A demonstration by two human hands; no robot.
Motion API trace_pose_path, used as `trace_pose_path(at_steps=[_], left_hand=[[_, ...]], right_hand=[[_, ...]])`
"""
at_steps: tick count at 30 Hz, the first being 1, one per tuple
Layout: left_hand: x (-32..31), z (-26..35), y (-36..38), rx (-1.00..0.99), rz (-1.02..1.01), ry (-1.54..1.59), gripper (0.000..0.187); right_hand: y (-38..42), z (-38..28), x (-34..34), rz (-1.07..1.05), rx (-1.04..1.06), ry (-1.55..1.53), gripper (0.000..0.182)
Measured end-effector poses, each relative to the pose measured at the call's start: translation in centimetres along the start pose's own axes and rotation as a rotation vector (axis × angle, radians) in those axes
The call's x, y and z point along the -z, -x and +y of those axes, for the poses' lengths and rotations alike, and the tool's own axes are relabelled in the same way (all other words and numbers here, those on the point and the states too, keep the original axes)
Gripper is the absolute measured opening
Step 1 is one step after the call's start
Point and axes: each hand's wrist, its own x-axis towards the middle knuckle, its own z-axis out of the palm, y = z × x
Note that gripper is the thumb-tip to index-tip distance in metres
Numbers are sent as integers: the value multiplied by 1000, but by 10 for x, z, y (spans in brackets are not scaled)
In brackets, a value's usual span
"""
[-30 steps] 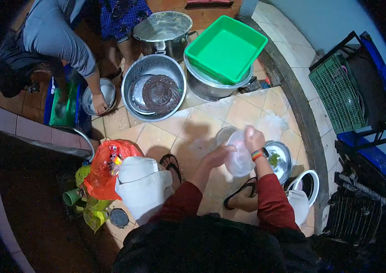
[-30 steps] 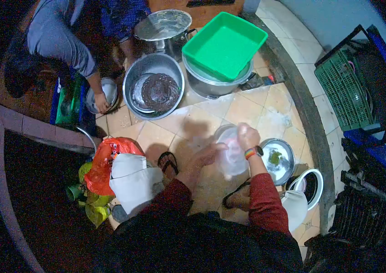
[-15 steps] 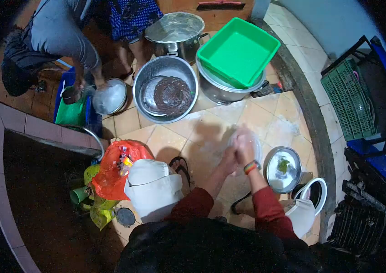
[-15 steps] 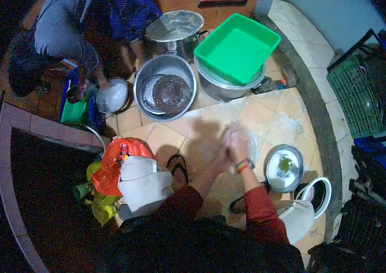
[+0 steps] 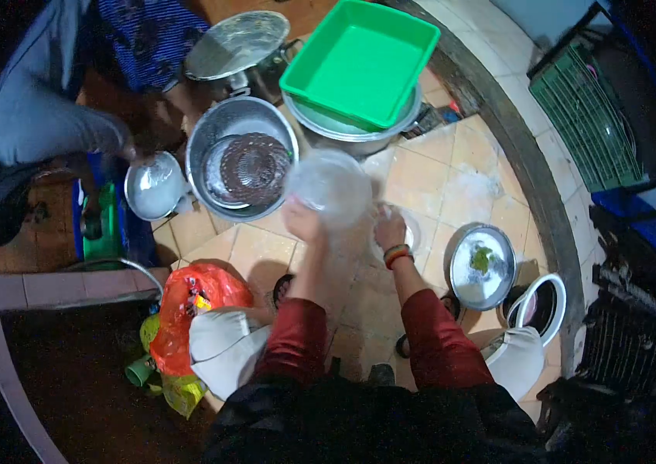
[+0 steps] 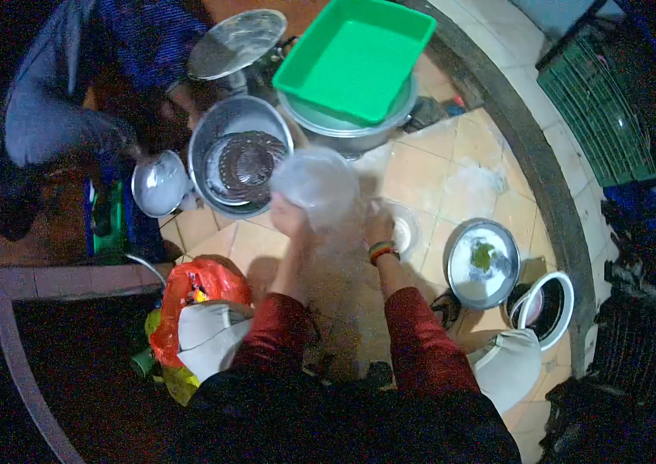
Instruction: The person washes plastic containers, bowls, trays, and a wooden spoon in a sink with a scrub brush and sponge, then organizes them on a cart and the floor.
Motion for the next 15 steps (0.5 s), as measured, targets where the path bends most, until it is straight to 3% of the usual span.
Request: trace_pose_path(at_steps=[1, 2, 3, 4, 5, 6, 7, 8, 10, 11, 12, 13, 14, 15], left_hand=[[-5, -6, -21, 32, 88, -36, 37], [-8, -13, -42, 125, 96, -18, 37], [-10, -19, -61, 217, 106, -3, 39], [-12, -16, -73, 298, 76, 130, 41], [-15, -14, -87, 383, 46, 261, 44], [-20, -48, -115, 764, 8, 495, 52], [-17, -36, -112, 826, -97, 590, 55], [-11, -20, -110, 882, -199, 686, 59], [-16, -48, -90, 826, -163, 585, 61], [-18, -77, -88, 764, -118, 494, 63], [-24, -177, -93, 765, -271, 179, 59], [-31, -195, -68, 747, -239, 172, 59], [-38, -202, -23, 630, -408, 72, 46], [-46, -209, 19, 514, -577, -27, 33]], right_hand=[[-10, 27, 3, 57, 17, 107, 28], [-27, 77, 10, 196, 170, 118, 22], [-19, 66, 41, 350, -6, -245, 17], [-43, 152, 46, 438, 142, -73, 15], [-30, 151, 84, 391, -256, -262, 23], [-29, 197, 96, 569, -217, -194, 26], [-22, 228, 117, 484, -407, -141, 32], [-19, 269, 125, 495, -466, -58, 36], [-7, 292, 121, 486, -520, 15, 41], [1, 277, 126, 330, -709, 511, 44], [9, 260, 122, 148, -852, 1012, 47], [17, 306, 108, 126, -566, 996, 46], [16, 340, 98, 111, -283, 963, 47], [3, 369, 91, 69, -353, 618, 46]])
